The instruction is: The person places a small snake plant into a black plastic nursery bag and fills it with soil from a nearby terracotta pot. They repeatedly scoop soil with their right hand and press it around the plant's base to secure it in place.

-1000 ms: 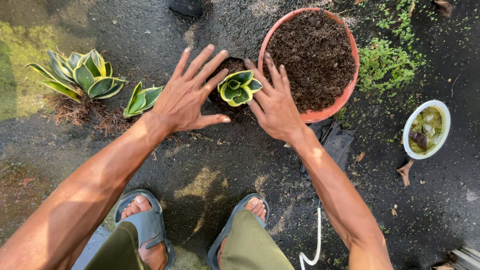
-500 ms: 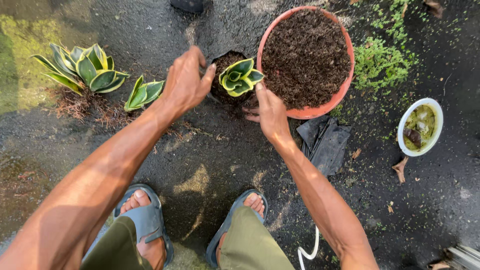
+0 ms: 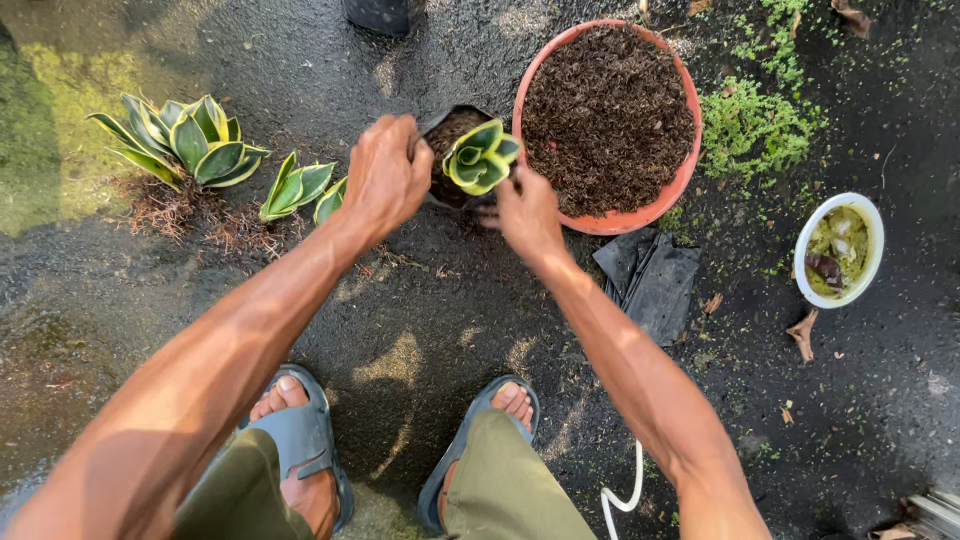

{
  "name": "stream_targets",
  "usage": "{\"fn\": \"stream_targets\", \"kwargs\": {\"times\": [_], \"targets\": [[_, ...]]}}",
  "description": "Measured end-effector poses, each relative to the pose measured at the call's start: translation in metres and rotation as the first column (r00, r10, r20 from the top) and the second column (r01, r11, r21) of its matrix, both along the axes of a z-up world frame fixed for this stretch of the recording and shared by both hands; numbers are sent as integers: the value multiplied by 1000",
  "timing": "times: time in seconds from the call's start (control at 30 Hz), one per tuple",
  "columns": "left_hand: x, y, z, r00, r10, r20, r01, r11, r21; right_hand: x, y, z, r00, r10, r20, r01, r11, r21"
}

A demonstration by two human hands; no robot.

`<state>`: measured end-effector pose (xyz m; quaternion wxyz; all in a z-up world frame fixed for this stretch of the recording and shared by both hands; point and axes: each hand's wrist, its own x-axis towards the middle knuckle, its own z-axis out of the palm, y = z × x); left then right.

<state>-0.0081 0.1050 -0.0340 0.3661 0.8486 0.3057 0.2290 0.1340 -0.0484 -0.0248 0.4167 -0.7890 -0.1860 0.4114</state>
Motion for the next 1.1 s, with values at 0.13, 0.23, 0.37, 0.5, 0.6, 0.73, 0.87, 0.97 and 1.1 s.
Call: {"fn": "stream_targets", "kwargs": {"times": [0.13, 0.23, 0.37, 0.5, 0.6, 0.73, 0.87, 0.97, 1.1], "targets": [[-26, -28, 15, 953, -68, -296, -16, 962, -273, 49, 16, 11, 971, 109, 214, -125, 990, 60], [-22, -31, 28, 961, -24, -277, -31, 980, -195, 64, 19, 21, 979, 108, 172, -146, 962, 229], [-7, -33, 36, 980, 28, -197, -35, 999, -33, 31, -4, 28, 792, 103, 602, -234, 962, 143], [5, -31, 28, 978, 65, -200, -79, 995, -63, -6, -33, 37, 497, 185, 848, -440, 896, 63], [2, -28, 21, 995, 28, -91, -18, 994, 111, -25, -35, 42, 349, 271, 897, -570, 821, -27], [-4, -26, 13, 996, 10, -88, 2, 990, 138, -35, -23, 42, 243, 342, 908, -589, 796, -142], [-3, -26, 7, 998, 8, -69, 6, 978, 210, -20, -26, 40, 307, 332, 892, -631, 772, -70], [-3, -30, 2, 998, -6, -64, 22, 969, 245, 5, -36, 34, 518, 156, 841, -425, 900, 94], [-2, -41, -3, 994, 59, -95, -43, 987, 154, 52, -52, 13, 584, 181, 791, -106, 983, -147]]}}
